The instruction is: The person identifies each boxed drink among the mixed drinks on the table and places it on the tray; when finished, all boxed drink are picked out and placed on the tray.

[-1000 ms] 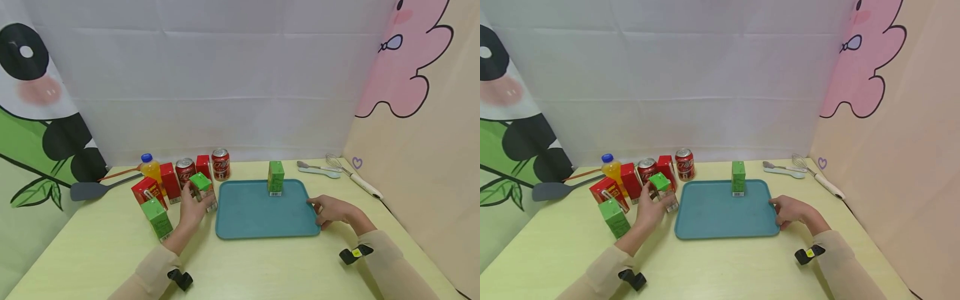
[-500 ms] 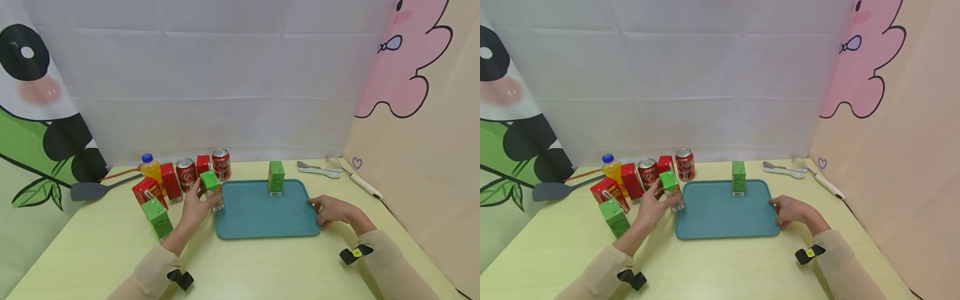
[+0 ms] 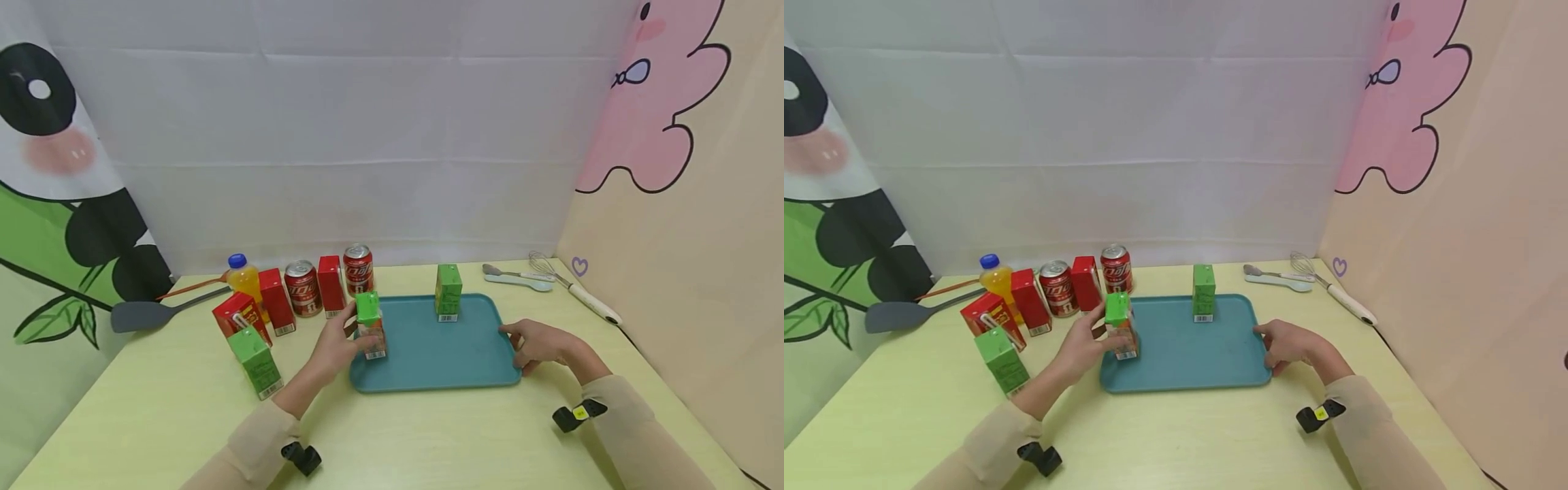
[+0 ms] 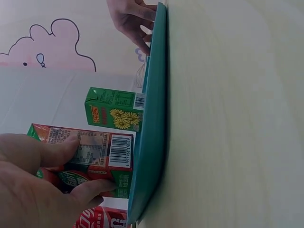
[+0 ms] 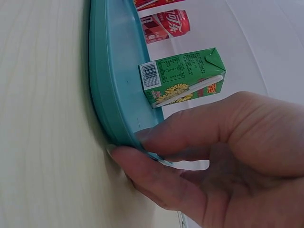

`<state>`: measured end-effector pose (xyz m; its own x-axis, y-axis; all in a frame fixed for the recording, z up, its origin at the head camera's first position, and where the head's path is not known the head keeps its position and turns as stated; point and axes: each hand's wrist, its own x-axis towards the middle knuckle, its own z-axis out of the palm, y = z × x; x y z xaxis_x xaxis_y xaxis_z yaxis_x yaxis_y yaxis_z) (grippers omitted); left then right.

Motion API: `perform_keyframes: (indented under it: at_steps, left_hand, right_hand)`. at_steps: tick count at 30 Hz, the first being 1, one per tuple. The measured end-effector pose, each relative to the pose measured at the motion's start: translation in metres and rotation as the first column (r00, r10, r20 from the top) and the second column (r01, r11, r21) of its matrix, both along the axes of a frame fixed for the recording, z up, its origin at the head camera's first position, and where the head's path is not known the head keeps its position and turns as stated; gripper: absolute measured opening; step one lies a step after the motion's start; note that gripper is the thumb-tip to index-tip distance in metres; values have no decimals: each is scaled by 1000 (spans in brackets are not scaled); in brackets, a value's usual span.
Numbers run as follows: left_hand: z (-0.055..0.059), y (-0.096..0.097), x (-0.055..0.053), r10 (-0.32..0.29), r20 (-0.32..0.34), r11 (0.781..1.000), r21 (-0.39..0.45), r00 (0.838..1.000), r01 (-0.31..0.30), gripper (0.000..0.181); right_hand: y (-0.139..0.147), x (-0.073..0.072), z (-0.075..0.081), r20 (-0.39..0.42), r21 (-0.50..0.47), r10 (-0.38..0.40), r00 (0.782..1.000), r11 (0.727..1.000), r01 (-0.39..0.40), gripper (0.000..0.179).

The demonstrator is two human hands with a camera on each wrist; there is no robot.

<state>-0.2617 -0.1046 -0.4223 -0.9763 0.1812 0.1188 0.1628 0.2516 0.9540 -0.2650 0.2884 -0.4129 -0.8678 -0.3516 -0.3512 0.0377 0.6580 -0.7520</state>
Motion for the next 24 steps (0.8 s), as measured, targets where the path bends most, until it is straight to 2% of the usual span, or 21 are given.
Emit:
perform_keyframes:
  at_steps: [4, 8, 13, 18, 24]
  left_hand:
    - [-8, 1, -2, -23, -13, 1000, -15, 1000, 23, 84]
    - [-13, 1, -4, -6, -11, 1000, -31, 1000, 6, 84]
    - [-12, 1, -5, -3, -2, 1000, -27, 1000, 3, 85]
    - [-11, 3, -7, -25, -13, 999, -45, 1000, 24, 86]
    - [-10, 5, -7, -40, 3, 997, -71, 999, 40, 87]
  right_hand:
    - [-1, 0, -1, 2, -2, -5, 1000, 1000, 5, 84]
    - [-2, -1, -1, -3, -4, 2, 1000, 1000, -2, 84]
    - [-3, -1, 0, -5, 1, 3, 1000, 1000, -3, 84]
    - [-2, -1, 1, -1, 5, 1, 1000, 1000, -1, 84]
    - [-1, 1, 1, 6, -9, 4, 1000, 1000, -4, 84]
